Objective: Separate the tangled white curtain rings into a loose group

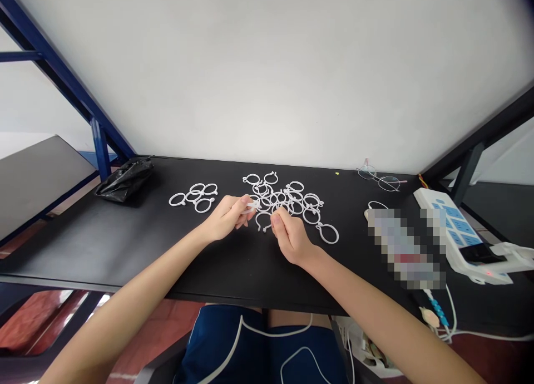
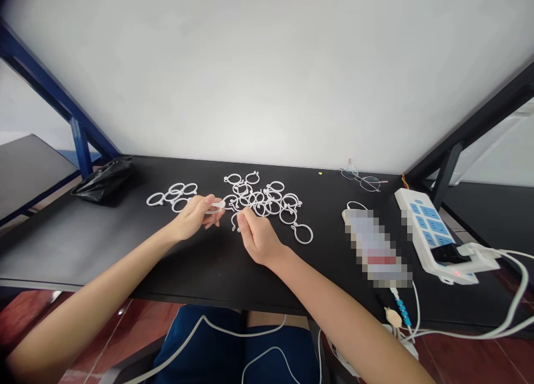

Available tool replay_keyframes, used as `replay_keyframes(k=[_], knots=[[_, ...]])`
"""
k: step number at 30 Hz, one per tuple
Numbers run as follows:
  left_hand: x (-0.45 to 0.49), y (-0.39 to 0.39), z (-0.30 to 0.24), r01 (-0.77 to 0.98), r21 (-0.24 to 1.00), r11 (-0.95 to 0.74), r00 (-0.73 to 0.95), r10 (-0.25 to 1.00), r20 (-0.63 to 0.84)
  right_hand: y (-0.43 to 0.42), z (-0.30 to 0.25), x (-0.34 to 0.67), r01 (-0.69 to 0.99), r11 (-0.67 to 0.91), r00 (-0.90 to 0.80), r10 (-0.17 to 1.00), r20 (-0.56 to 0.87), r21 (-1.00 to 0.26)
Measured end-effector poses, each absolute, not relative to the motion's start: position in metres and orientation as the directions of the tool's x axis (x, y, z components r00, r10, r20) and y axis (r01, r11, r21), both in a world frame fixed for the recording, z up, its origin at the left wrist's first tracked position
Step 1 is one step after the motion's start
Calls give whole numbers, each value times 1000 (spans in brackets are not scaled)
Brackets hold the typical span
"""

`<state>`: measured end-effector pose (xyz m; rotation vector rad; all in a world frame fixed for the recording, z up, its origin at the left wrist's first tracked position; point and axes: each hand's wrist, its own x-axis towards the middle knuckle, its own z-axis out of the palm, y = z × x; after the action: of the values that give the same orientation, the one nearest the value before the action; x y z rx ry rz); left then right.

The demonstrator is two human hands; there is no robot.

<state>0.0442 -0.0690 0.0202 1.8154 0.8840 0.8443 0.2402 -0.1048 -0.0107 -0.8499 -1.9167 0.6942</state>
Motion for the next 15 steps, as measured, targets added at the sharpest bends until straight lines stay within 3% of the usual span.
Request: replay_keyframes(k=[5,15], knots=[[45,-70,20,271,904,-331,512,845,156,-105,-10,240,283,605,-366,785,499,-744],[46,-68,19,226,930,-291,505,851,143,-104,-6,237,317,607,-418,779,467,-729]])
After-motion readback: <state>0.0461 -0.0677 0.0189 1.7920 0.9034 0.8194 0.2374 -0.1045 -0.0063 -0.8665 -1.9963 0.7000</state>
